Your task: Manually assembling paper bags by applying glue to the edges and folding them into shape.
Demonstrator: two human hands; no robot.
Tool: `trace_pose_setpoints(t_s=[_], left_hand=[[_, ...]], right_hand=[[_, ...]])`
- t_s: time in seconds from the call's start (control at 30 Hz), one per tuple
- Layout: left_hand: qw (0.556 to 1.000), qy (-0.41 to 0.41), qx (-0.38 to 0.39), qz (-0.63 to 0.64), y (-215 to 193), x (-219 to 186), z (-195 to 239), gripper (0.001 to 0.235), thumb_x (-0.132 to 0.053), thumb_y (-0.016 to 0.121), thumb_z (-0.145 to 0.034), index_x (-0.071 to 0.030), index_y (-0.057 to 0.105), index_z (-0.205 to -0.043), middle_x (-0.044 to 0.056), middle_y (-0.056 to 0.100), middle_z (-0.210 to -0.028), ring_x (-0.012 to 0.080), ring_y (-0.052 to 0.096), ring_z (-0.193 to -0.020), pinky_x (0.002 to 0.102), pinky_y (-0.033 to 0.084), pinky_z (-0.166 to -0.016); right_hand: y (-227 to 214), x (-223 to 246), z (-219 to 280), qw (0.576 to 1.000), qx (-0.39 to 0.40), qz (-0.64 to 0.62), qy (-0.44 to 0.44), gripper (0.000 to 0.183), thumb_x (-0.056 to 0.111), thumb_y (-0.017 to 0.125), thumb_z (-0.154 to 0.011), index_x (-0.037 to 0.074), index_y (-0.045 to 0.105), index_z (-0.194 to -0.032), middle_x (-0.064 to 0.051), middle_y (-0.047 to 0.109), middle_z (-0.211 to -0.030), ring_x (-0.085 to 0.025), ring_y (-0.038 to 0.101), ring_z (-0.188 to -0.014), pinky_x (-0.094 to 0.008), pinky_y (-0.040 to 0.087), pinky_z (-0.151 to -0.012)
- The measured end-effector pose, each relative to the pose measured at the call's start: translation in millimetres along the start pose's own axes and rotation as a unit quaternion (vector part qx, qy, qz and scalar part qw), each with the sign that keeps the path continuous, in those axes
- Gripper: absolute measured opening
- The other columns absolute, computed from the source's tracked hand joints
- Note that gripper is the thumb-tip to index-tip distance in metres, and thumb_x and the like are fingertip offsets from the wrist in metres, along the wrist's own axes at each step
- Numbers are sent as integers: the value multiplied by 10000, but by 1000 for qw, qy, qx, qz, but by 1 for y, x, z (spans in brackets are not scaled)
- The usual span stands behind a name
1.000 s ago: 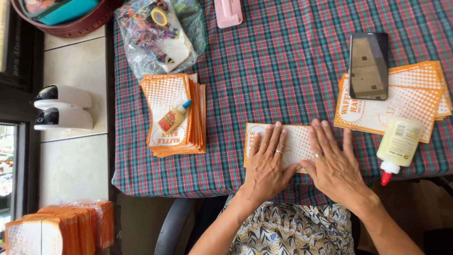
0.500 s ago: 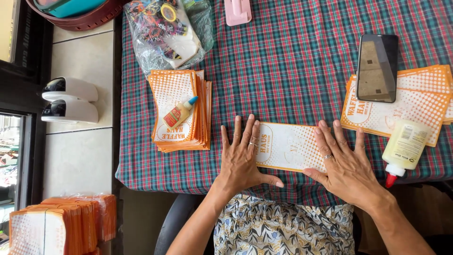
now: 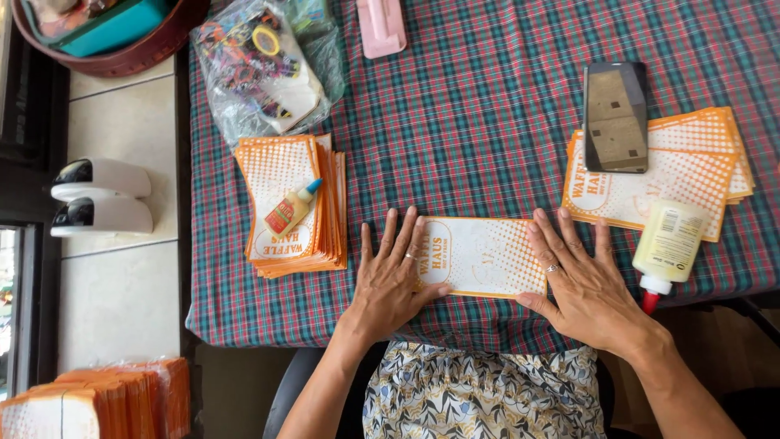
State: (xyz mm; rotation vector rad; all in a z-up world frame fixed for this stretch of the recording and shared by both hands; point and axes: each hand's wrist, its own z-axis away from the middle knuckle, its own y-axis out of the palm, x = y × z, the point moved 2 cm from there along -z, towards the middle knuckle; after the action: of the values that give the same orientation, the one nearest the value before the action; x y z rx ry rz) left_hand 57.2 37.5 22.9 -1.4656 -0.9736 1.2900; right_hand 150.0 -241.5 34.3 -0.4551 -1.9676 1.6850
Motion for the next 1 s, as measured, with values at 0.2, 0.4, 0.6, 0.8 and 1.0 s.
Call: trace_pose_setpoints(t_s=[0.2,0.4,0.6,0.8,1.0], left_hand=[[996,20,27,78,-6,12,6,643,-407,285,-1117,-99,102,-1650,95,96,-1734,287,38,-1606,536,-48,-1273],[988,-52,-131,68,-19,-16,-15,826,-702,296,-984,-30,444,-1442,222,466,-1509,380,368,-1478,592,167,-1253],[997,52,-55,17,8,-45,-25,1143,-846,266,-865,0,163,-1627,205,160,-1710,354,121,-1600,551,45,-1298],[996,30,-84,-18,3,-44,-19,1419,-978,272,-665,87,173,-1596,274,148,-1688,414,141,-1584,527,83,-1299],[999,2,-21,-29,4,-52,-4,1440,-1028,446,-570,-226,-23,-1670,439,-77,-1625,614,-7,-1520,681,54,-1232]], right_hand=[[-10,-6,1,1000,-5,5,-19,1145,659,531,-846,87,-29,-1665,-78,-8,-1748,-360,-23,-1600,-668,27,-1217],[-14,-9,1,1000,1,-1,-28,1150,649,578,-832,101,14,-1671,-77,37,-1746,-371,16,-1592,-634,10,-1234],[-10,-8,1,999,6,42,-17,1183,739,514,-813,99,14,-1672,-60,21,-1751,-392,-4,-1584,-637,24,-1210],[-8,-11,8,993,-13,116,-3,1195,829,424,-798,130,40,-1687,-27,88,-1745,-400,42,-1588,-605,67,-1225],[-16,-29,16,980,-108,123,112,1103,779,550,-704,68,477,-1544,-208,424,-1640,-426,389,-1557,-772,296,-1199]])
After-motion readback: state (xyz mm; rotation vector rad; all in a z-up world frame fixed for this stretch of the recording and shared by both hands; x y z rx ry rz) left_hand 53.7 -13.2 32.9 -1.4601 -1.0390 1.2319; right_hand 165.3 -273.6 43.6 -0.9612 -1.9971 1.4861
